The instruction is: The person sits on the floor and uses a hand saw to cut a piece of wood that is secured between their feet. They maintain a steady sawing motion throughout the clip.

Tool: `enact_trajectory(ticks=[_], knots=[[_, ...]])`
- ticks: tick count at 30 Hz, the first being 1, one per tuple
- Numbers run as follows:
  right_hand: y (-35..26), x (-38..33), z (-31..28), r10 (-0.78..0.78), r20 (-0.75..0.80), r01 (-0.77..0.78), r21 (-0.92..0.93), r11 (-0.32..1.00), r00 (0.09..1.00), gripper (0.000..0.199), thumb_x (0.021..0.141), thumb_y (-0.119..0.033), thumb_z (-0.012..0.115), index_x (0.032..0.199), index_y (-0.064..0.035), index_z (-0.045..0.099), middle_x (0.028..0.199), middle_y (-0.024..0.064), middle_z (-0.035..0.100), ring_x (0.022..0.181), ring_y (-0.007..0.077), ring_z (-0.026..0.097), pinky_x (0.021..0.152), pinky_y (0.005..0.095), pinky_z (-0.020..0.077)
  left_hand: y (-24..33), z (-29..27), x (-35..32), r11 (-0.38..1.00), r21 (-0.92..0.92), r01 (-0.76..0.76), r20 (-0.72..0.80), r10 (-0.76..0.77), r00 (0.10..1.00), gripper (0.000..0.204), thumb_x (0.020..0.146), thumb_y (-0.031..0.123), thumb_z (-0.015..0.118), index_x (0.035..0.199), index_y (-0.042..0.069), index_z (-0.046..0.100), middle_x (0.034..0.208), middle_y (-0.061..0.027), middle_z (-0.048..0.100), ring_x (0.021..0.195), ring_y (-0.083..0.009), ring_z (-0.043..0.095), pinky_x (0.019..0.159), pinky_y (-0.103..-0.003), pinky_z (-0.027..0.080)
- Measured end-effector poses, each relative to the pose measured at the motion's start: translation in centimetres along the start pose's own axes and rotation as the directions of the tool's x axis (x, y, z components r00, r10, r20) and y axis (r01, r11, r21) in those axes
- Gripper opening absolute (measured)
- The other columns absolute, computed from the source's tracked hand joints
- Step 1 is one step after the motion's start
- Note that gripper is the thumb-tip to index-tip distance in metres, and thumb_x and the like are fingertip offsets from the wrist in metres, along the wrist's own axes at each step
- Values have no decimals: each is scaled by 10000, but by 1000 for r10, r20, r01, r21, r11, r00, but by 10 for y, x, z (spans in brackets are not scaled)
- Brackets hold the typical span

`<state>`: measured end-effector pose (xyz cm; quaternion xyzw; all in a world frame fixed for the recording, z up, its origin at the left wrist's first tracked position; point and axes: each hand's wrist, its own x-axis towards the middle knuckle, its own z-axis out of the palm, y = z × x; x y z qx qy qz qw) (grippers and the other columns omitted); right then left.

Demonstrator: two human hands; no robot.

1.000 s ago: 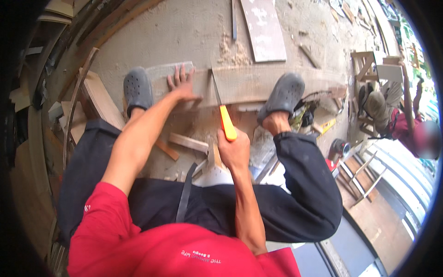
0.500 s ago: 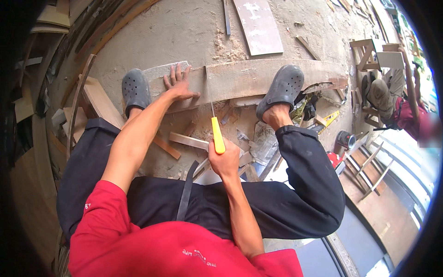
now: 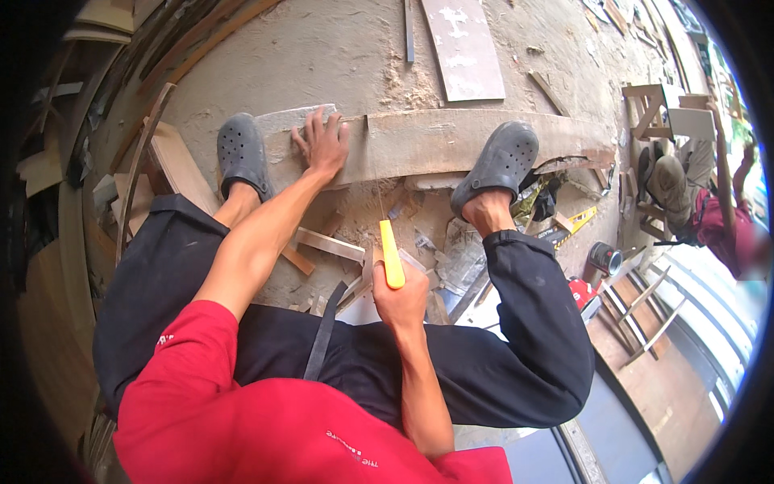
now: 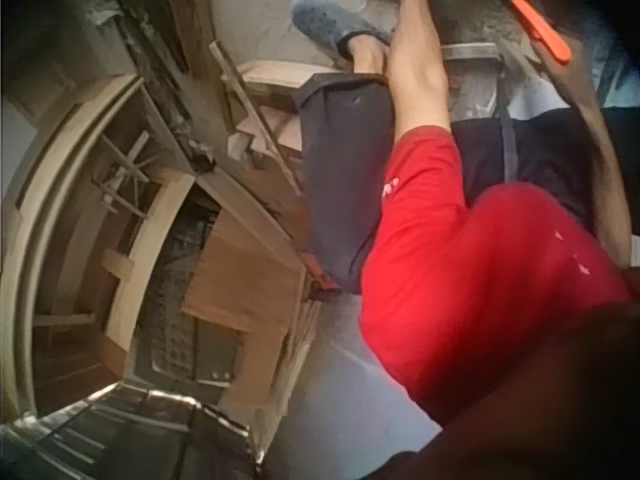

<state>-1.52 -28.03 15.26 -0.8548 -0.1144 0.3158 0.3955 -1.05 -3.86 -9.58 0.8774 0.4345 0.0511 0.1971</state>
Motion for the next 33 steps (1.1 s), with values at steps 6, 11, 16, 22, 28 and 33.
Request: enact_trajectory(ticks=[6,11,16,22,28,33], knots=[[-18,0,5,-17,60,20,-36,999,998,236,858,-160,669,728,23,598,594,185,551,502,267,542,529,385,432,9,3,30,999,-45,25,-47,-27,999,425,978,385,420,1279,113,547,1510,-119,386,1463,-300,226,1181,-556,49],[-15,-5,6,-18,11,19,-101,995,1000,214,874,-159,669,784,30,621,645,204,590,531,316,563,552,400,448,9,13,28,997,48,60,-72,-56,996,460,983,389,380,1322,116,531,1546,-108,350,1484,-317,183,1183,-558,44],[-29,-2,-1,57,22,-54,-108,993,998,172,874,-129,659,859,42,645,692,203,614,591,304,596,599,391,466,12,8,31,995,67,72,-20,-71,997,493,985,382,363,1374,112,503,1562,-94,338,1490,-321,166,1180,-563,43],[-48,2,-9,147,40,-143,-101,985,988,160,873,-113,662,854,46,649,683,192,606,594,295,596,606,393,462,10,8,28,997,52,54,-21,-53,998,485,986,372,363,1364,103,507,1541,-94,375,1486,-316,183,1174,-568,49],[-33,33,0,58,53,-51,-119,992,997,186,858,-121,635,771,43,622,614,203,572,522,314,540,560,403,440,15,0,32,997,49,64,36,-65,997,454,989,382,385,1317,99,519,1506,-95,415,1473,-307,218,1172,-568,51],[-30,19,12,-28,7,29,-181,983,1000,180,854,-141,656,798,28,629,640,220,591,568,384,598,559,413,468,11,5,30,997,57,55,-30,-54,998,465,988,389,390,1331,99,507,1512,-96,405,1473,-311,220,1171,-563,56]])
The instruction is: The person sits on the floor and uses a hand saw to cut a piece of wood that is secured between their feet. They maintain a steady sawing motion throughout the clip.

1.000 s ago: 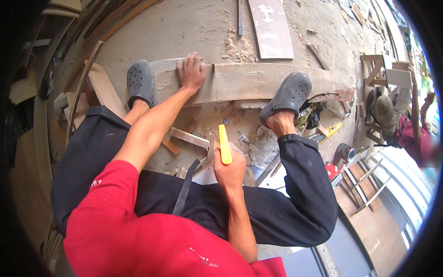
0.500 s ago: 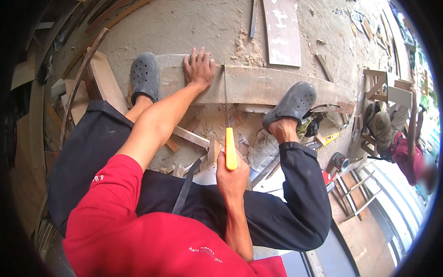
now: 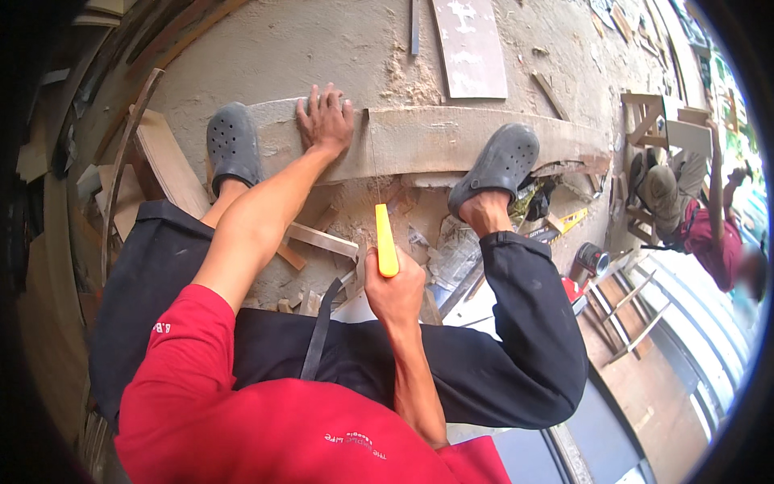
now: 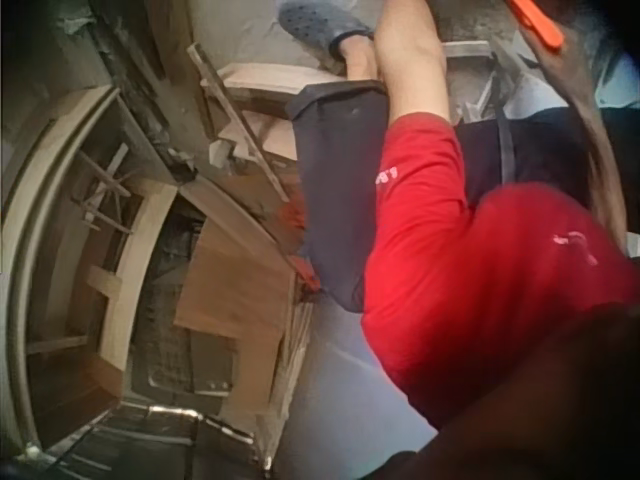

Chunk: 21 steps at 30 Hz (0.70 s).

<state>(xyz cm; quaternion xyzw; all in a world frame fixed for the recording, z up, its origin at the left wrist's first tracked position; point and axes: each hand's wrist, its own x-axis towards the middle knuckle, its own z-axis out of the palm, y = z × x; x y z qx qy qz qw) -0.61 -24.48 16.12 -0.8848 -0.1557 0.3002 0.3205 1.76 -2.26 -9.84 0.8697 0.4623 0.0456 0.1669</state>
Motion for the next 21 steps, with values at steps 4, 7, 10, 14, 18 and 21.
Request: enact_trajectory(ticks=[4,7,10,14,18,21], knots=[[7,-64,-15,-35,-38,38,109,993,999,156,842,-120,664,788,21,625,630,219,588,539,389,593,528,409,462,0,4,-5,1000,12,-5,-6,5,1000,490,980,389,390,1363,98,488,1515,-95,404,1475,-315,213,1177,-561,47],[37,-31,-1,-81,3,81,47,996,997,140,821,-101,673,889,22,676,682,214,630,604,374,640,581,391,500,3,7,0,1000,-17,-26,-26,26,999,512,980,386,376,1382,85,478,1525,-104,390,1483,-318,185,1184,-578,9],[36,-14,13,-30,14,29,35,999,999,136,815,-79,666,905,21,690,702,209,644,643,371,658,613,394,512,-3,6,-2,999,-34,2,-13,-2,1000,517,980,383,376,1388,80,471,1528,-105,387,1483,-323,186,1183,-578,15],[23,-59,-3,-199,-101,211,125,970,975,140,847,-108,640,821,30,642,610,180,578,548,275,613,559,371,468,-4,13,2,1000,10,-2,-4,2,1000,504,986,385,366,1385,90,451,1537,-94,378,1490,-309,175,1180,-577,17],[52,-40,13,-61,-10,62,158,986,998,152,846,-105,642,794,36,620,603,172,574,513,272,573,548,365,456,-6,9,0,1000,-13,15,-6,-16,1000,504,987,374,353,1380,75,453,1540,-103,371,1492,-316,162,1183,-572,15],[49,-25,16,-60,-55,67,142,988,997,152,835,-113,654,774,22,618,628,193,580,541,339,582,548,397,460,-4,5,1,999,-29,-16,-20,15,1000,502,989,378,350,1373,74,457,1537,-99,375,1493,-319,160,1186,-566,11]])
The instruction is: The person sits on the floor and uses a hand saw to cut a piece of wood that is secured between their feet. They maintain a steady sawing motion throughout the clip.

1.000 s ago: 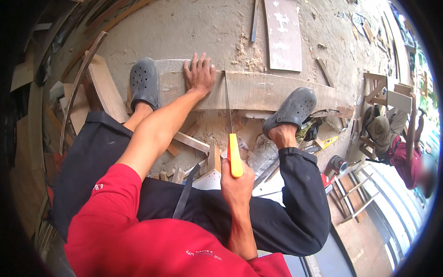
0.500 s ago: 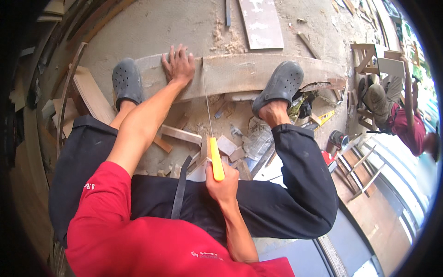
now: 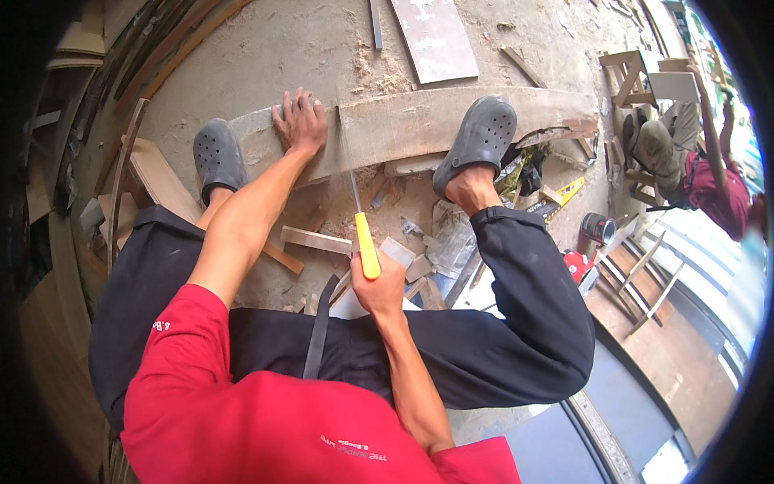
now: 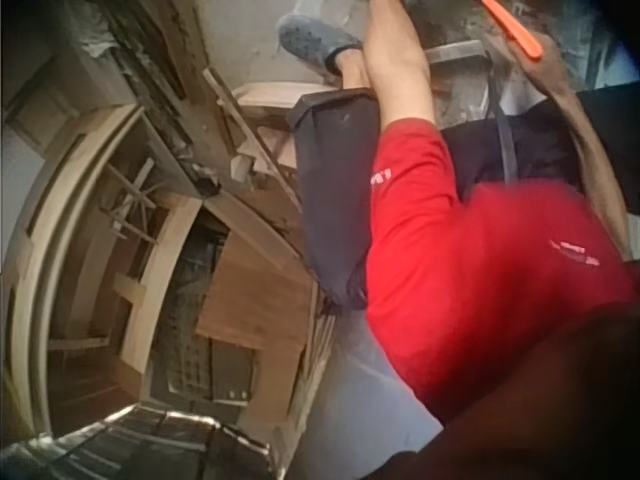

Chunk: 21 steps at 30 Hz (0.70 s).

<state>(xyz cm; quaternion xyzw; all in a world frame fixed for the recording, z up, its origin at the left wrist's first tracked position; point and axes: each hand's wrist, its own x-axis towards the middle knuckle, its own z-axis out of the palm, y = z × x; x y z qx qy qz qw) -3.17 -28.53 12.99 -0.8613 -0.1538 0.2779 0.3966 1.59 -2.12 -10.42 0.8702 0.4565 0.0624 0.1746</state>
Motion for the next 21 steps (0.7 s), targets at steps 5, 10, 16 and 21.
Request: enact_trajectory(ticks=[5,10,16,21], knots=[[-9,-43,-23,57,-17,-55,70,996,998,112,821,-98,665,790,7,641,637,194,594,606,382,624,570,409,483,4,2,-3,999,40,24,51,-26,998,513,996,362,334,1409,75,433,1539,-97,373,1493,-316,162,1186,-564,2],[0,7,8,-7,4,7,-17,1000,1000,171,838,-138,658,769,16,628,648,214,593,571,379,594,557,410,462,4,-1,3,998,54,24,45,-26,999,518,995,359,334,1421,79,428,1538,-98,376,1494,-312,160,1185,-566,6],[-24,-25,-18,-51,19,52,-52,997,998,163,838,-123,666,790,30,635,631,202,590,565,349,607,557,396,474,0,4,-1,1000,22,6,12,-6,1000,494,988,352,361,1371,67,486,1521,-107,399,1478,-336,196,1176,-588,12],[-28,-14,-27,97,71,-97,-2,995,993,166,840,-116,646,781,37,630,627,188,589,556,287,620,554,382,468,5,-2,2,999,-16,-37,-41,36,999,469,985,361,386,1336,75,508,1485,-117,449,1462,-330,247,1181,-554,44]])
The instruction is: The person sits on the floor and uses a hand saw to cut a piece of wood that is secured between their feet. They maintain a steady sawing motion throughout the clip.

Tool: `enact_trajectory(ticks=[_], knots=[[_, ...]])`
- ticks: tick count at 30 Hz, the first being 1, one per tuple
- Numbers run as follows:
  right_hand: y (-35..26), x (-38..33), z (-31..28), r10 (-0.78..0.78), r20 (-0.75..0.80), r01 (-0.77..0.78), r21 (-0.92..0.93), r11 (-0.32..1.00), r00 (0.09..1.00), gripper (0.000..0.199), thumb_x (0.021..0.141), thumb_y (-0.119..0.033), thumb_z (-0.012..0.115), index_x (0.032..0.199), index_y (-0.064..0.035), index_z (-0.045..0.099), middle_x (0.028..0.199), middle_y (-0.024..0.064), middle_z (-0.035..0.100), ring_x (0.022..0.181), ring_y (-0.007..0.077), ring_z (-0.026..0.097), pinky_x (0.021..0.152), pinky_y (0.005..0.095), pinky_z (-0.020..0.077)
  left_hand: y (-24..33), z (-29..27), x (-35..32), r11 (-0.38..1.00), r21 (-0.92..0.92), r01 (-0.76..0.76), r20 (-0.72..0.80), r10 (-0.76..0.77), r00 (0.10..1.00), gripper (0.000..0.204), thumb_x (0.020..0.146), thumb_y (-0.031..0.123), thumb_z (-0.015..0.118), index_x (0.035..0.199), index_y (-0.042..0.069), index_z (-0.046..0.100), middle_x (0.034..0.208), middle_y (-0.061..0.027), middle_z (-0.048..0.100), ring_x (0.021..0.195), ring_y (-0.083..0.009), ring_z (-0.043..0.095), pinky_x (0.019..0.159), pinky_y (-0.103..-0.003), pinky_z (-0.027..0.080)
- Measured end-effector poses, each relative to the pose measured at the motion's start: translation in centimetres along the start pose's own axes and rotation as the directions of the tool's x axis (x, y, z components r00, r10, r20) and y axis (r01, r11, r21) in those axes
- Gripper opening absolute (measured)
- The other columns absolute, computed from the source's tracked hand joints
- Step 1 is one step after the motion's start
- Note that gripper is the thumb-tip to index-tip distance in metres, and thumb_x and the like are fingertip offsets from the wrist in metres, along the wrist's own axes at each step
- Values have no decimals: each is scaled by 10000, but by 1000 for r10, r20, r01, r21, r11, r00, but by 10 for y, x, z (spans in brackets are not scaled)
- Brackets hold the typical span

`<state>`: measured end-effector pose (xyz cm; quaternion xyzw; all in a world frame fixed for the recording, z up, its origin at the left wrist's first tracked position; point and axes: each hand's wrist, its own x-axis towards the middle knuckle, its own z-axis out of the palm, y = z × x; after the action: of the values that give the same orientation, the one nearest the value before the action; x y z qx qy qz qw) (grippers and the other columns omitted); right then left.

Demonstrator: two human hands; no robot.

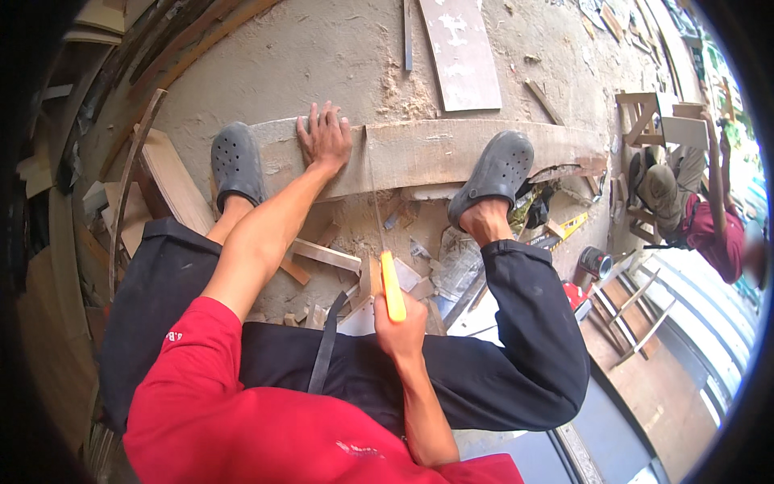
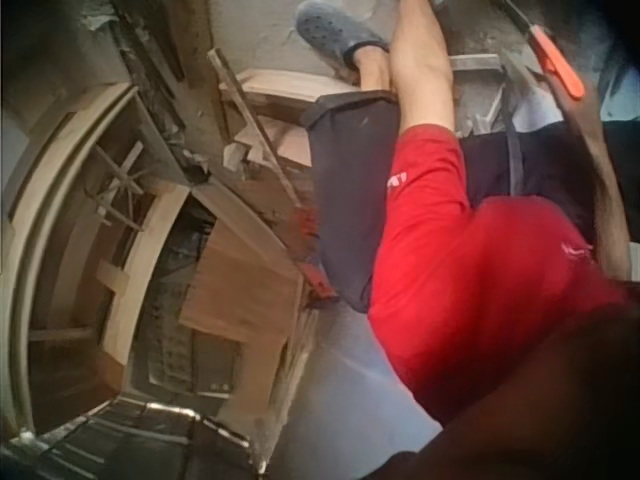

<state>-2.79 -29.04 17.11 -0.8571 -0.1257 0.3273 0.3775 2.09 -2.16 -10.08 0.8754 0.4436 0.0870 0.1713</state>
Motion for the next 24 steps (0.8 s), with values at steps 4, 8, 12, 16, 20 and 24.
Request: enact_trajectory(ticks=[4,8,12,16,20,24], knots=[[-1,34,8,20,9,-19,-29,999,1000,205,843,-143,635,761,43,614,632,205,590,553,310,604,563,394,460,-12,-8,-12,995,-91,-36,114,46,992,550,982,389,426,1437,80,413,1568,-158,292,1494,-341,139,1196,-543,15],[-8,35,7,-14,19,14,-44,999,1000,216,842,-154,636,764,47,618,630,213,588,551,324,591,568,410,457,-16,-47,-38,986,97,-139,285,106,953,815,909,530,517,1559,155,199,1626,-202,47,1504,-396,-6,1168,-618,-15],[4,35,6,72,69,-75,39,996,995,257,853,-194,665,771,47,622,630,196,597,539,309,575,561,395,448,8,-102,-41,986,155,-62,716,-69,695,1190,746,722,632,1579,253,-76,1618,-189,-187,1473,-434,-192,1087,-728,-75],[-12,28,4,154,201,-196,214,957,967,361,889,-266,689,704,26,585,568,78,539,523,160,499,531,346,407,0,-84,-43,990,139,-8,705,-94,703,1341,648,783,672,1556,262,-165,1581,-197,-290,1429,-453,-292,1037,-768,-96],[0,26,15,111,130,-130,156,979,985,353,894,-273,696,725,19,592,564,45,515,532,121,452,518,333,387,-1,-79,-41,989,149,-16,737,-100,669,1341,654,781,667,1550,262,-185,1551,-207,-349,1405,-458,-336,1028,-762,-117],[-15,27,9,135,44,-139,118,983,990,296,893,-232,682,763,27,622,569,62,521,540,125,469,530,341,400,-4,-80,-38,990,139,-4,745,-102,659,1323,675,774,656,1542,268,-205,1541,-203,-370,1396,-457,-351,1028,-758,-125]])
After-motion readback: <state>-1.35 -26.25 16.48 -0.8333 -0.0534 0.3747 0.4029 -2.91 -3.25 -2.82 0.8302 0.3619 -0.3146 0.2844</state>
